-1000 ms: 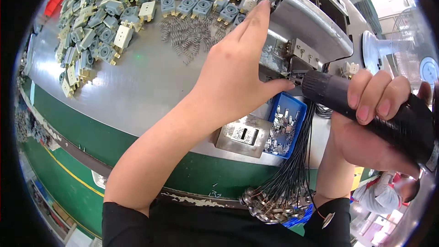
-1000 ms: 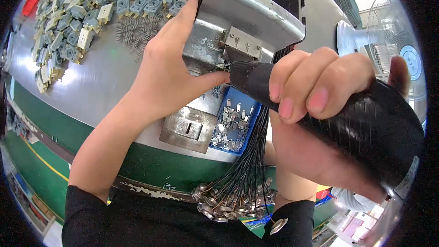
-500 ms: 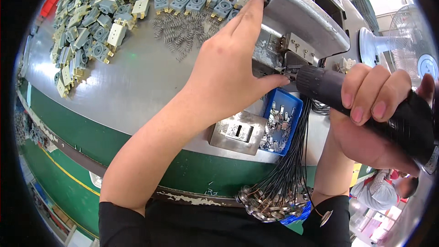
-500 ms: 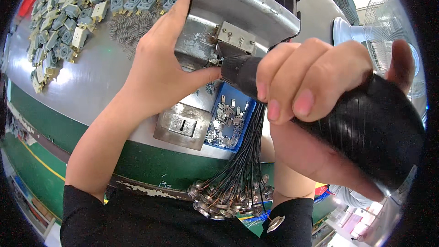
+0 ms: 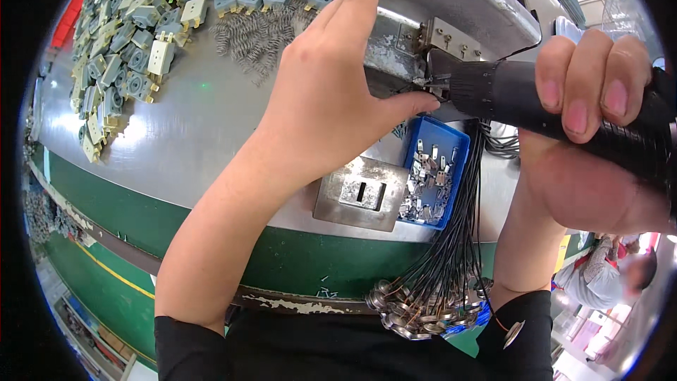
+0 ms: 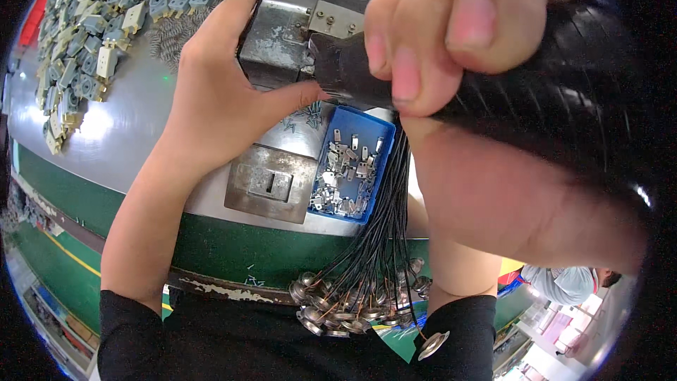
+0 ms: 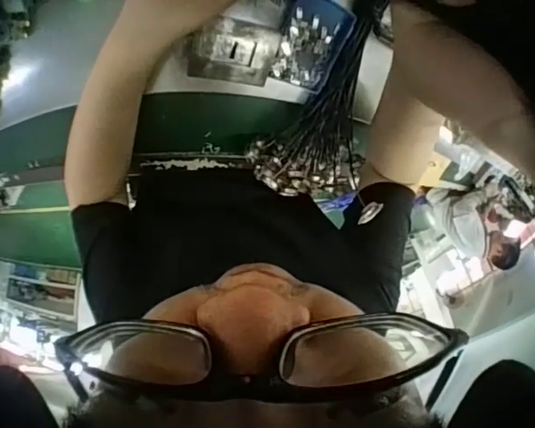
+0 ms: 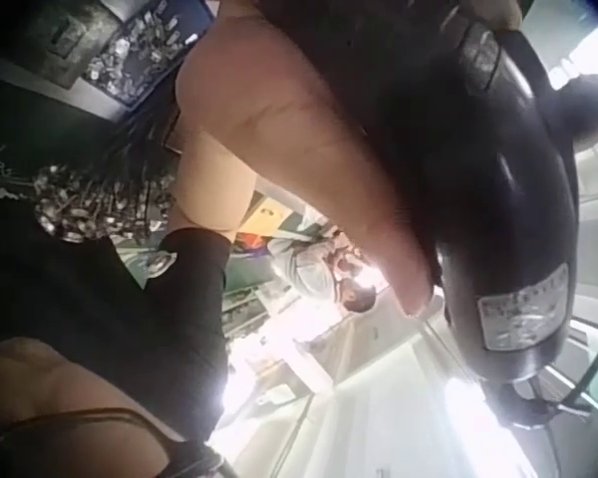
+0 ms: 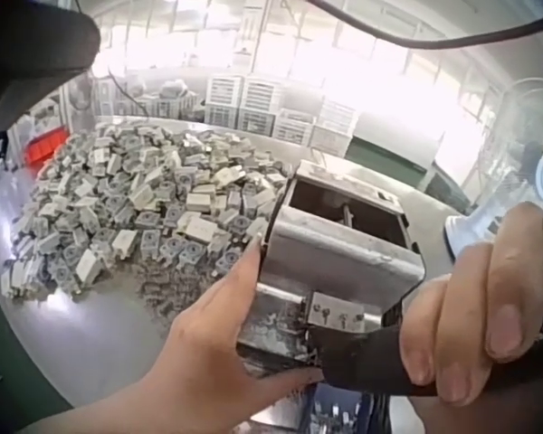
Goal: The person is assembling small mechanical components with attached wiring using an electric screwdriver.
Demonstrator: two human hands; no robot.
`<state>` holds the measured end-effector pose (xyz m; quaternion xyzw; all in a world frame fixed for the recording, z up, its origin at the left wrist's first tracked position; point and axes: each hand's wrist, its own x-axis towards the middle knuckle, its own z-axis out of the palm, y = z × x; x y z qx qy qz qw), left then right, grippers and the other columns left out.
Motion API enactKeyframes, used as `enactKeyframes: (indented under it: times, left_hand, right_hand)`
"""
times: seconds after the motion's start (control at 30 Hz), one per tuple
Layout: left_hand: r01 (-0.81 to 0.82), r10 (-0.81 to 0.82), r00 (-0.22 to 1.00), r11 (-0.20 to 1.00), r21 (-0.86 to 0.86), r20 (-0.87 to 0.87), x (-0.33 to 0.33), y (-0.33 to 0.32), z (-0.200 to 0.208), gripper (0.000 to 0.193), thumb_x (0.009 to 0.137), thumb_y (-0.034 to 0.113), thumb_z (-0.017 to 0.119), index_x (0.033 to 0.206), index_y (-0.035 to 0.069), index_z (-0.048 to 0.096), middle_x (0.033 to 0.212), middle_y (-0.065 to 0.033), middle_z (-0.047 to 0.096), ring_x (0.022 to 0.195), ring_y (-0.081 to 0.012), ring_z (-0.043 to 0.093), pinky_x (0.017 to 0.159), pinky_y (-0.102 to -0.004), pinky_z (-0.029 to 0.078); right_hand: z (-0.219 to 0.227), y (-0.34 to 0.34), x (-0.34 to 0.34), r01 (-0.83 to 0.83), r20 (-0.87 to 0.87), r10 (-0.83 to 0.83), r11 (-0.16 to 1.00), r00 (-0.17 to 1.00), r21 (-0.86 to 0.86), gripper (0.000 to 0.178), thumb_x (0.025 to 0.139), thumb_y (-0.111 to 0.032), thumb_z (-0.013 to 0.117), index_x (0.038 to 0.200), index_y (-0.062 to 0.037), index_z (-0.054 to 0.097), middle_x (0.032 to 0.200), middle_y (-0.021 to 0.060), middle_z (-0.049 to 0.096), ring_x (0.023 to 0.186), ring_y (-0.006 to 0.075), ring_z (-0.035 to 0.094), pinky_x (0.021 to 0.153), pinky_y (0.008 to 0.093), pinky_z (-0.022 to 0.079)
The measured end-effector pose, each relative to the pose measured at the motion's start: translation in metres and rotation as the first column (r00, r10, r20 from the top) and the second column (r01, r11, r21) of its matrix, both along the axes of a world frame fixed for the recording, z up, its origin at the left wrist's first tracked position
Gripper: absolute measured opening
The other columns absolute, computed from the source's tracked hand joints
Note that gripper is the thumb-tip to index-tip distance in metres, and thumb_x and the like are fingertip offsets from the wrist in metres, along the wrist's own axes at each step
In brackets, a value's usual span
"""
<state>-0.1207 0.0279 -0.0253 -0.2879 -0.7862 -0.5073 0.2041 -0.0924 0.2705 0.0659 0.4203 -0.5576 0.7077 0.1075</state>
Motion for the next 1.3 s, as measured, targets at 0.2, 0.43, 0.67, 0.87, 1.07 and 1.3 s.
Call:
enactKeyframes:
  times: [0.2,0.43,0.67,0.87,1.07,1.3]
  left_hand:
    - [0.017,-0.017,1.0,1.0,0.0,0.023,0.001,0.001,0.0,0.118,0.065,0.02,0.098,0.158,-0.011,0.032,0.149,-0.0302,0.054,0.137,-0.0413,0.056,0.111,-0.0441,0.049]
    - [0.031,-0.031,0.998,1.0,-0.004,0.049,0.002,0.0,0.001,0.118,0.065,0.019,0.098,0.158,-0.011,0.032,0.148,-0.0295,0.055,0.137,-0.0398,0.057,0.112,-0.0433,0.048]
    - [0.057,-0.057,0.996,0.998,-0.008,0.062,0.002,-0.003,0.003,0.118,0.065,0.018,0.099,0.158,-0.011,0.032,0.148,-0.0288,0.056,0.136,-0.0383,0.057,0.112,-0.0426,0.048]
    - [0.069,-0.066,0.995,0.997,-0.036,0.081,0.003,0.004,0.003,0.118,0.065,0.017,0.099,0.158,-0.011,0.032,0.147,-0.0282,0.056,0.136,-0.037,0.058,0.112,-0.042,0.048]
    - [0.056,-0.05,0.994,0.997,-0.062,0.094,0.003,0.002,0.003,0.117,0.065,0.016,0.099,0.158,-0.01,0.032,0.147,-0.0275,0.057,0.135,-0.0357,0.058,0.113,-0.0414,0.048]
    - [0.026,-0.022,0.995,0.999,-0.041,0.099,0.002,0.004,0.002,0.117,0.065,0.014,0.099,0.158,-0.01,0.032,0.146,-0.0268,0.058,0.135,-0.0341,0.059,0.113,-0.0407,0.048]
  right_hand:
    - [-0.004,-0.01,-0.006,0.02,0.03,-0.02,1.0,0.999,0.012,0.098,0.09,-0.074,0.064,0.158,-0.0096,0.036,0.099,0.0061,0.063,0.076,0.0223,0.064,0.067,0.0418,0.053]
    - [0.0,0.015,0.007,0.038,0.064,-0.039,0.999,0.997,0.024,0.096,0.09,-0.075,0.061,0.156,-0.0096,0.037,0.099,0.0059,0.063,0.075,0.0219,0.063,0.066,0.0413,0.052]
    - [0.004,0.018,0.008,0.068,0.085,-0.07,0.997,0.994,0.035,0.094,0.091,-0.076,0.059,0.155,-0.0096,0.039,0.099,0.0057,0.063,0.074,0.0214,0.063,0.065,0.0408,0.051]
    - [-0.006,-0.003,0.003,0.081,0.112,-0.083,0.996,0.99,0.02,0.093,0.091,-0.077,0.056,0.153,-0.0095,0.04,0.098,0.0055,0.062,0.074,0.021,0.062,0.065,0.0403,0.05]
    - [-0.011,-0.038,-0.007,0.071,0.133,-0.071,0.997,0.989,0.007,0.092,0.091,-0.078,0.054,0.152,-0.0095,0.042,0.098,0.0053,0.062,0.073,0.0206,0.062,0.064,0.0399,0.05]
    - [0.003,-0.039,-0.009,0.044,0.146,-0.05,0.998,0.988,0.043,0.091,0.092,-0.079,0.052,0.151,-0.0095,0.043,0.098,0.005,0.062,0.072,0.0202,0.061,0.063,0.0393,0.049]
